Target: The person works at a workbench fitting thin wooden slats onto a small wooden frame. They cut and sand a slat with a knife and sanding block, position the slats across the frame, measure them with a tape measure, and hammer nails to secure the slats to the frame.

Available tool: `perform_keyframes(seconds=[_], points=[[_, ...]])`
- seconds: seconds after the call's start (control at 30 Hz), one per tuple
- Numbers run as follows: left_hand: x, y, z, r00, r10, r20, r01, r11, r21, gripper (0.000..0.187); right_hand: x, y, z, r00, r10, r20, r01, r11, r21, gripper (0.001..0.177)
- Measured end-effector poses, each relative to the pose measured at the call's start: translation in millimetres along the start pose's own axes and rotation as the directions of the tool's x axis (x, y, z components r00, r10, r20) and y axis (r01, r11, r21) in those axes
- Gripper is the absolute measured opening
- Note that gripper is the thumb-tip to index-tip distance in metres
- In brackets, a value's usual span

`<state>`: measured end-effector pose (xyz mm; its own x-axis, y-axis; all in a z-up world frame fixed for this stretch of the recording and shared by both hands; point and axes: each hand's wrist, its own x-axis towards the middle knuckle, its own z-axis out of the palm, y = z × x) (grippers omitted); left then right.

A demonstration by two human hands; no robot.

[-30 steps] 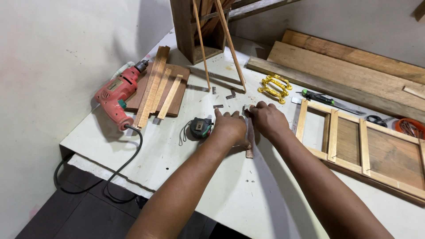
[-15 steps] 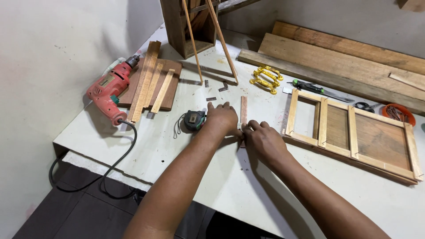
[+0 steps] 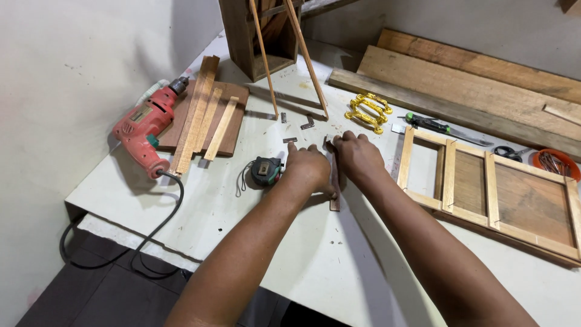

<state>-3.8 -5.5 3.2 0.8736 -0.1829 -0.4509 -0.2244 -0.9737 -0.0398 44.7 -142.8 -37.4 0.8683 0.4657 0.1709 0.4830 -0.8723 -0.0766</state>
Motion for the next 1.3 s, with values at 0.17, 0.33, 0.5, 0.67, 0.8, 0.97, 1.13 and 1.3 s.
perform_keyframes(seconds=[0.17,0.33,0.5,0.67,0.8,0.97,1.13,1.3], points=[[-5,2,-5,1.000,-0.011,0.018,0.011,1.000,0.003,0.085,2,0,6,1.000,-0.024,0.020,0.026,0.996,-0.086,0.027],[8,1,3,1.000,-0.011,-0.009,0.011,1.000,-0.014,0.077,-44,-14,-12,0.996,-0.068,0.049,0.073,0.993,-0.091,0.028],[6,-2,6,1.000,-0.011,-0.028,0.011,1.000,-0.014,0.081,-92,-28,-27,0.989,-0.071,0.133,0.074,0.997,-0.013,0.032],[8,-2,8,0.999,-0.009,-0.041,0.008,1.000,-0.028,0.083,-95,-29,-28,0.984,-0.080,0.158,0.088,0.995,-0.045,0.032],[14,-1,7,1.000,-0.003,-0.006,0.003,1.000,-0.025,0.071,-72,-24,-26,0.988,-0.069,0.135,0.071,0.997,-0.012,0.033],[7,1,-4,0.999,-0.002,0.044,0.001,1.000,0.025,0.083,-27,-5,-12,0.997,-0.047,0.054,0.047,0.999,0.010,0.030],[0,1,-4,0.999,-0.018,0.030,0.017,1.000,0.021,0.089,-2,8,2,0.999,-0.049,0.005,0.049,0.999,-0.005,0.029],[-4,1,-1,0.999,-0.025,-0.026,0.024,0.999,-0.045,0.092,-34,0,1,0.997,-0.082,0.010,0.082,0.995,-0.051,0.033]])
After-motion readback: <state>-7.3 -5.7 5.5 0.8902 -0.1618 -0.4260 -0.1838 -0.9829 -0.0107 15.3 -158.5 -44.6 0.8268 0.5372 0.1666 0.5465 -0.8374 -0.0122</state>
